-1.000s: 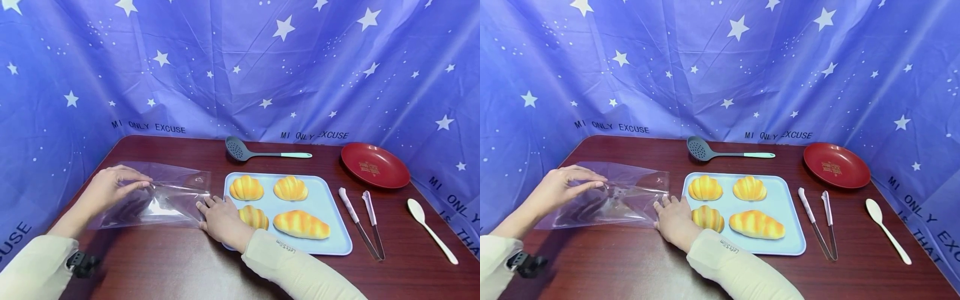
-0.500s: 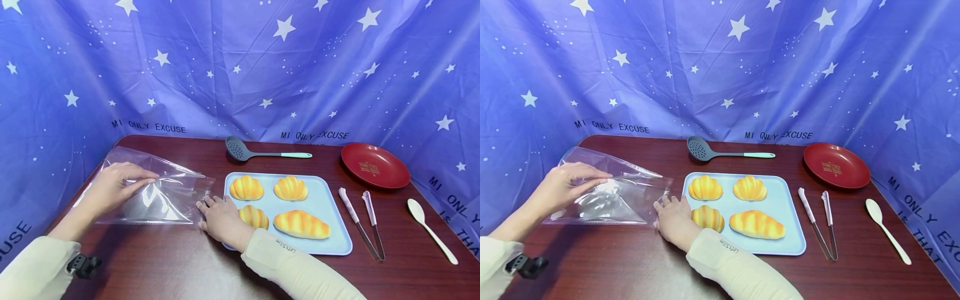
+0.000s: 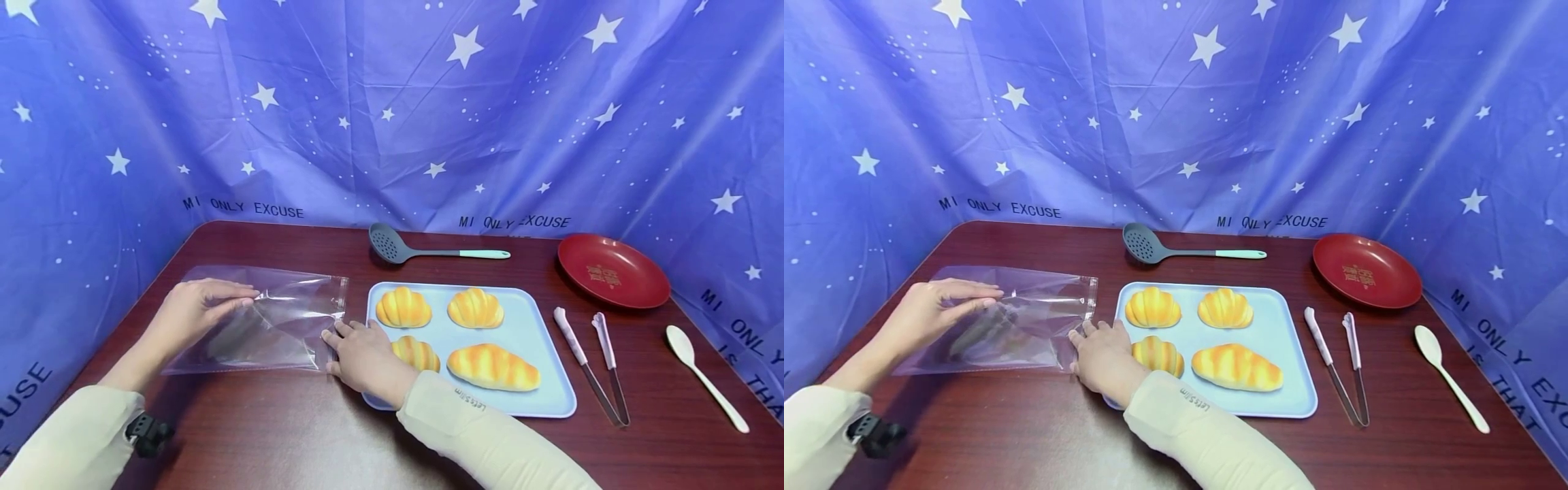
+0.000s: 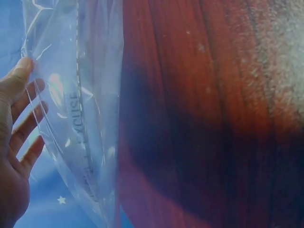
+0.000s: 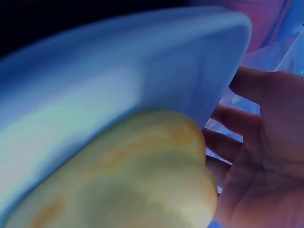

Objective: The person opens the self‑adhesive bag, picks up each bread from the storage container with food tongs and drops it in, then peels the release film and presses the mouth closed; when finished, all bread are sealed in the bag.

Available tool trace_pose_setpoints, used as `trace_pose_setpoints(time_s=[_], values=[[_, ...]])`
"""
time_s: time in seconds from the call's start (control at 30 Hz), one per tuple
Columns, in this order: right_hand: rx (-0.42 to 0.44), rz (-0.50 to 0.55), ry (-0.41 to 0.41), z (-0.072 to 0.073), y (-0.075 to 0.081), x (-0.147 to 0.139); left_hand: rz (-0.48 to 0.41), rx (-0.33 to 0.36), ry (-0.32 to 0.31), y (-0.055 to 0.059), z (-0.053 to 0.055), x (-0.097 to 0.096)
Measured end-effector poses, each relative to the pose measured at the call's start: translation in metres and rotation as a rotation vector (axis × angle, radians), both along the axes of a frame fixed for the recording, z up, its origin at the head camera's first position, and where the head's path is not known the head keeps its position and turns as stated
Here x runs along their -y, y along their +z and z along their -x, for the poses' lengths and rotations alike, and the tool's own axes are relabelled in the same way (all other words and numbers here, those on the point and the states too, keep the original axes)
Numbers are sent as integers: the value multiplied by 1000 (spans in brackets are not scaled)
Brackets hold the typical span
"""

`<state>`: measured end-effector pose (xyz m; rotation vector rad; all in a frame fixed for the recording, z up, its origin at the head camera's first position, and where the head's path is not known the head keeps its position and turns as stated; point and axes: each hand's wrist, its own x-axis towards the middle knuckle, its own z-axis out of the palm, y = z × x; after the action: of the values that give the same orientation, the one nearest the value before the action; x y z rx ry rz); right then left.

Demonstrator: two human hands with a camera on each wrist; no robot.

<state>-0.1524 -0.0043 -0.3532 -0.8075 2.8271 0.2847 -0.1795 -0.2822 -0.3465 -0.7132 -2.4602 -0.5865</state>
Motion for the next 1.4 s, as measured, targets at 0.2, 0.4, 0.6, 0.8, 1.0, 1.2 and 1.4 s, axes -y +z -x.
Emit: trace_pose_setpoints(time_s=[0.2, 0.4, 0.6, 0.8, 1.0, 1.2, 1.4], values=[[4, -26, 18, 0, 1, -3, -13, 75, 35, -6, 0, -1], [-7, -22, 35, 0, 2, -6, 5, 96, 36, -8, 3, -4], [13, -15, 40, 1, 1, -10, -6, 104, 53, -6, 2, -7], [9, -13, 80, 3, 2, -15, -14, 114, 47, -9, 2, -8], [-21, 32, 145, 5, 7, -24, 5, 71, 26, -10, 3, -10], [-43, 126, 213, 10, 18, -32, -2, 75, 44, -10, 2, -10], [-55, 278, 278, 16, 36, -45, -6, 84, 41, -11, 2, -10]])
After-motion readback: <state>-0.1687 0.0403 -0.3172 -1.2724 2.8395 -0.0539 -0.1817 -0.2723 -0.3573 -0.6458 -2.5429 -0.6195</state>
